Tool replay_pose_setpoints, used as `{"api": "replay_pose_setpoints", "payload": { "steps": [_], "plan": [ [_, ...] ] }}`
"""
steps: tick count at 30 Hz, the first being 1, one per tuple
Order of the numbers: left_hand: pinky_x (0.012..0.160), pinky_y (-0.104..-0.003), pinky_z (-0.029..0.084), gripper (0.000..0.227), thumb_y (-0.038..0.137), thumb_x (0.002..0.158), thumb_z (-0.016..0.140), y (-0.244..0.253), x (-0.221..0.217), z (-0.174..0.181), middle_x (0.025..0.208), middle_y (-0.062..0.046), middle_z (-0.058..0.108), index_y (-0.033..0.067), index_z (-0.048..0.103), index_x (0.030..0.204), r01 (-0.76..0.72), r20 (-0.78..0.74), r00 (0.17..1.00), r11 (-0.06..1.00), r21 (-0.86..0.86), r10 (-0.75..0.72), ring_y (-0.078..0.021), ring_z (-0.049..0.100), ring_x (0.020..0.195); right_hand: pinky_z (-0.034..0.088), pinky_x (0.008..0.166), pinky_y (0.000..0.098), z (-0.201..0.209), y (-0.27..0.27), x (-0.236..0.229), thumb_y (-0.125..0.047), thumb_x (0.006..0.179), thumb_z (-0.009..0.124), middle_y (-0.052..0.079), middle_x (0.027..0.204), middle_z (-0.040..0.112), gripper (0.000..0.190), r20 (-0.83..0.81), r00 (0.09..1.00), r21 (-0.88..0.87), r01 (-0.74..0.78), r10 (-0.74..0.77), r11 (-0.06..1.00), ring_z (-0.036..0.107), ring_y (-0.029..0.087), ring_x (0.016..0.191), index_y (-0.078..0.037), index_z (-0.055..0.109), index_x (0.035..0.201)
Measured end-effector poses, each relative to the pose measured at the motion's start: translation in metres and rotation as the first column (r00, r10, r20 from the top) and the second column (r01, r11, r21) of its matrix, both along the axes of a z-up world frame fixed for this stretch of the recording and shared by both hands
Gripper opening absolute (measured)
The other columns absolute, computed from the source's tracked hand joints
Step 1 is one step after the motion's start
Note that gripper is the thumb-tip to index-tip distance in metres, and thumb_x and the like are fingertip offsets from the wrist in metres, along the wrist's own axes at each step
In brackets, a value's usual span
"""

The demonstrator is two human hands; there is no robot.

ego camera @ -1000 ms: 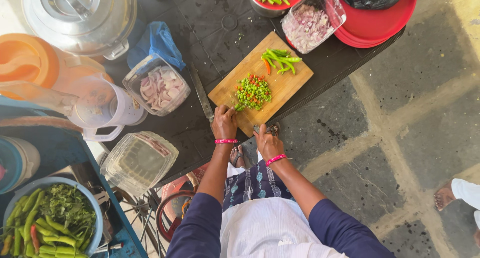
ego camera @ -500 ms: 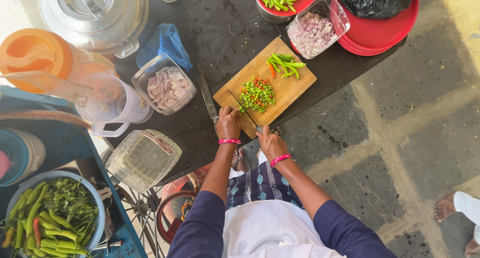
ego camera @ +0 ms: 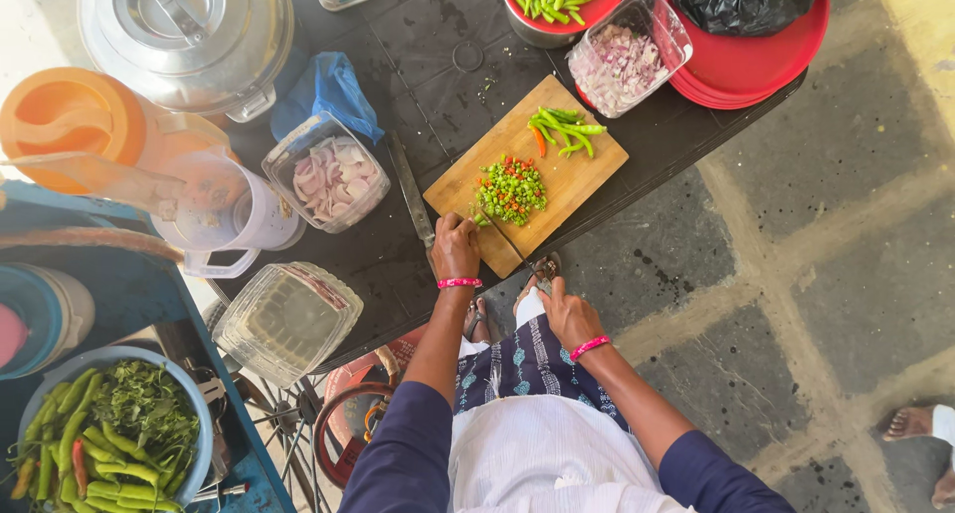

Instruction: The person chops green chilies and other small vegetables on a wooden cutting board using a knife.

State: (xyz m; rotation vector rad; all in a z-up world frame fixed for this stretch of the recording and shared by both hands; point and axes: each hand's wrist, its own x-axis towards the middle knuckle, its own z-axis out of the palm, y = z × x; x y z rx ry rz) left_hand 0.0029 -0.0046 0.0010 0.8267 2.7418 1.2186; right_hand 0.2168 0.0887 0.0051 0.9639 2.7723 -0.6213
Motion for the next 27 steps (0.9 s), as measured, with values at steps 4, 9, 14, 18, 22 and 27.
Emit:
{"api": "replay_pose_setpoints", "payload": {
  "steps": [4, 9, 14, 18, 22, 27],
  "plan": [
    [0.073, -0.044, 0.055, 0.004, 0.004, 0.085, 0.073, -0.001, 0.001, -0.002, 0.088, -0.007, 0.061, 0.0060, 0.073, 0.082, 0.035, -0.028, 0.999, 0.999, 0.023, -0.034, -0.0278, 0.064, 0.093, 0.054, 0.054, 0.0590, 0.000, -0.002, -0.031, -0.038, 0.105, 0.052, 0.027, 0.066, 0.067, 0.035, -0.054, 0.999, -0.044, 0.003, -0.005, 0.999, 0.067, 0.050, 0.066, -0.004, 0.044, 0.106],
    [0.073, -0.043, 0.054, 0.004, 0.005, 0.086, 0.073, 0.001, 0.003, 0.003, 0.088, -0.007, 0.063, 0.0051, 0.076, 0.088, 0.022, -0.019, 1.000, 1.000, 0.017, -0.022, -0.0272, 0.064, 0.089, 0.054, 0.051, 0.0571, -0.003, 0.000, -0.062, -0.038, 0.106, 0.051, 0.027, 0.065, 0.066, 0.036, -0.050, 0.998, 0.000, -0.047, 0.047, 0.999, 0.068, 0.049, 0.065, -0.003, 0.043, 0.104],
    [0.073, -0.043, 0.054, 0.003, 0.004, 0.087, 0.073, 0.003, 0.002, 0.003, 0.089, -0.008, 0.062, 0.0047, 0.076, 0.089, 0.018, -0.015, 1.000, 0.999, 0.026, -0.018, -0.0280, 0.064, 0.091, 0.055, 0.053, 0.0571, -0.007, -0.005, -0.054, -0.038, 0.106, 0.050, 0.026, 0.064, 0.067, 0.036, -0.018, 0.999, -0.029, -0.046, 0.046, 0.999, 0.068, 0.049, 0.066, -0.003, 0.042, 0.106],
    [0.073, -0.044, 0.054, 0.003, 0.004, 0.085, 0.073, 0.003, 0.004, 0.006, 0.088, -0.009, 0.062, 0.0033, 0.074, 0.087, 0.003, -0.020, 1.000, 1.000, 0.015, -0.003, -0.0295, 0.064, 0.091, 0.055, 0.057, 0.0585, 0.001, -0.002, -0.012, -0.039, 0.105, 0.050, 0.028, 0.068, 0.067, 0.037, 0.023, 1.000, -0.046, 0.014, -0.013, 0.999, 0.069, 0.050, 0.068, -0.003, 0.042, 0.104],
    [0.074, -0.044, 0.054, 0.003, 0.004, 0.088, 0.073, 0.003, 0.001, 0.004, 0.088, -0.008, 0.062, 0.0038, 0.073, 0.085, -0.010, -0.008, 1.000, 0.999, 0.051, 0.010, -0.0281, 0.064, 0.093, 0.056, 0.057, 0.0589, 0.009, 0.006, 0.003, -0.039, 0.105, 0.050, 0.029, 0.069, 0.068, 0.037, 0.067, 0.998, -0.032, -0.014, 0.016, 0.999, 0.070, 0.049, 0.069, -0.003, 0.042, 0.103],
    [0.073, -0.044, 0.054, 0.002, 0.004, 0.086, 0.073, 0.003, 0.003, 0.002, 0.088, -0.008, 0.062, 0.0042, 0.075, 0.085, 0.012, -0.038, 0.999, 1.000, 0.024, -0.011, -0.0295, 0.063, 0.090, 0.056, 0.054, 0.0566, -0.001, 0.003, -0.046, -0.037, 0.107, 0.049, 0.028, 0.067, 0.067, 0.035, -0.051, 0.998, -0.039, -0.050, 0.048, 0.998, 0.069, 0.049, 0.066, -0.002, 0.044, 0.104]
  ]
}}
